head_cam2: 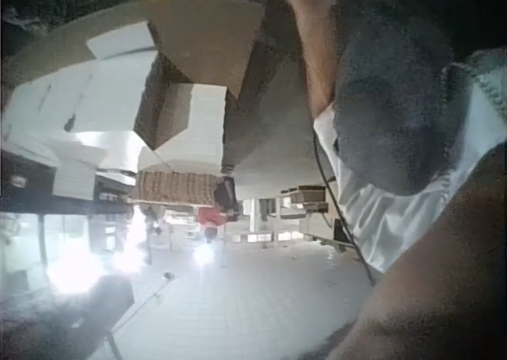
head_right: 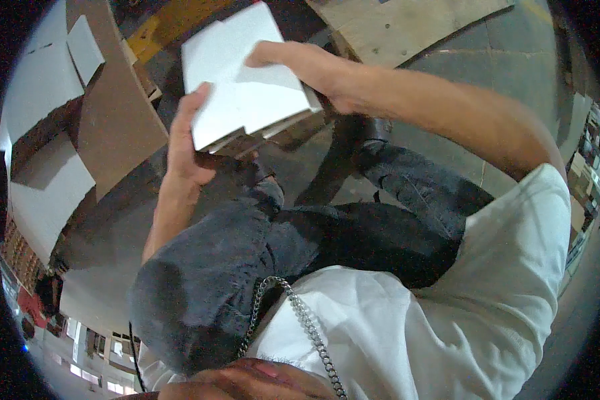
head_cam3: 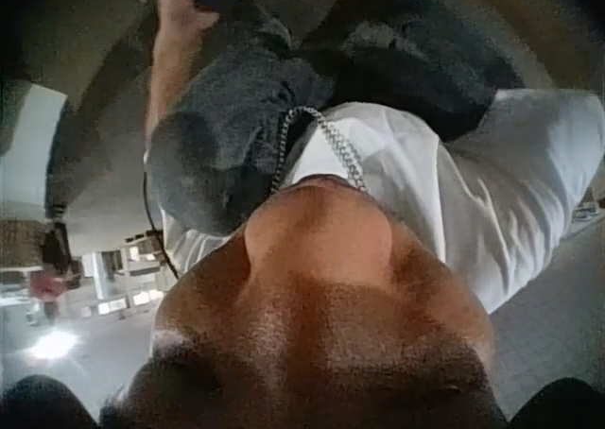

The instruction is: The person picks up several wooden blocks from a table and stacks them together onto a wooden pallet.

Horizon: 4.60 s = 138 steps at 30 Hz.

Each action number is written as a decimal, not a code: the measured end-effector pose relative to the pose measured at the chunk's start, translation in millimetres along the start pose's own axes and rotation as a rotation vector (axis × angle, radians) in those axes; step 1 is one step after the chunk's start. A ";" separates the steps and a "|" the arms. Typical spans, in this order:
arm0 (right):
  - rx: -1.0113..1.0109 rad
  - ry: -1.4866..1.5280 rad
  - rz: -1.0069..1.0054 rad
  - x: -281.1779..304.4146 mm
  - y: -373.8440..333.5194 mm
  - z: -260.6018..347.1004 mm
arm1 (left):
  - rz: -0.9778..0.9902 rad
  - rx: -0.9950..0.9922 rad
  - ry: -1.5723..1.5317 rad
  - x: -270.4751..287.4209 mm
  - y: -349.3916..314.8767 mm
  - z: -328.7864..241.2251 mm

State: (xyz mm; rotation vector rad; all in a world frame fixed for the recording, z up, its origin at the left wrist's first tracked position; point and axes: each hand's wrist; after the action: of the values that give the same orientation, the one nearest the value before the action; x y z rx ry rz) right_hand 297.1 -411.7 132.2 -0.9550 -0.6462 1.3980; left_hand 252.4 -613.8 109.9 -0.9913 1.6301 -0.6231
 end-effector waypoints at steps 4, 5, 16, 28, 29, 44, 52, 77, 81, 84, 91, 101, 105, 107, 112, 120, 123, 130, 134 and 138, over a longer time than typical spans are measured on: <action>-0.266 0.221 -0.068 35.2 -20.4 -43.9 | 0.112 0.301 0.023 -21.9 27.5 33.1; -0.322 0.295 -0.093 42.3 -26.7 -57.4 | 0.149 0.422 -0.012 -23.9 36.6 42.8; -0.406 0.670 -0.289 107.1 -84.1 -158.1 | 0.447 0.922 0.281 -76.7 103.8 121.0; -0.604 0.622 -0.096 171.0 -57.7 -251.8 | 0.360 1.072 0.344 -82.1 102.4 196.6; -0.550 0.582 -0.075 169.0 -48.4 -249.8 | 0.382 1.006 0.289 -71.0 108.2 207.3; -0.565 0.455 0.008 164.0 -42.2 -253.1 | 0.271 0.979 0.269 -74.0 104.4 202.3; -0.554 0.569 -0.005 149.7 -57.2 -252.5 | 0.228 1.064 0.326 -76.1 98.5 185.8; 0.733 0.707 -0.531 293.5 -188.6 -254.2 | 0.969 -0.333 1.043 -355.2 83.6 28.3; 0.831 0.799 -0.724 293.1 -157.1 -260.6 | 0.843 -0.143 1.231 -391.3 98.9 36.5; 1.036 0.678 -0.646 300.8 -153.8 -263.4 | 0.832 -0.308 1.640 -374.9 129.6 66.8; 1.332 0.390 -0.878 330.3 -131.2 -286.2 | 1.014 -0.659 1.481 -351.2 192.8 191.7; 1.250 -0.052 -0.878 362.7 -134.7 -299.5 | 0.989 -0.303 1.340 -341.6 223.2 214.3; 1.317 0.016 -0.641 359.3 -99.0 -292.1 | 1.043 -0.504 1.354 -305.7 234.3 196.3; 1.187 -0.170 -0.661 370.5 -97.6 -329.8 | 1.128 -0.601 1.377 -290.9 257.3 217.8; 1.022 0.210 -0.498 370.0 -75.6 -361.1 | 1.146 -0.751 1.563 -276.3 274.3 221.6; 1.167 -0.043 -0.603 364.6 -88.6 -349.3 | 1.146 -0.688 1.371 -289.0 261.1 227.3; 1.166 0.062 -0.573 354.7 -95.5 -346.9 | 1.191 -0.780 1.397 -281.3 246.5 224.7; 0.959 0.152 -0.584 353.1 -84.4 -370.7 | 1.176 -0.985 1.489 -266.6 268.7 250.7; 0.985 0.060 -0.556 347.1 -86.9 -359.9 | 1.209 -0.943 1.461 -265.0 259.2 244.6; 1.119 -0.265 -0.633 356.9 -74.6 -381.9 | 1.276 -0.890 1.348 -280.6 254.8 248.1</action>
State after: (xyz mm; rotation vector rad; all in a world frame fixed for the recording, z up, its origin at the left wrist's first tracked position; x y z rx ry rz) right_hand 697.6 -120.4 -50.7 0.3157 -0.2200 1.0470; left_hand 436.6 -221.2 -21.0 0.3309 3.3211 0.5824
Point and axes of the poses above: each hand's wrist, its own y-axis towards the middle knuckle, its own x-axis out of the back of the hand, z = x × y, and after that the axes turned 1 degree about x, right-handed
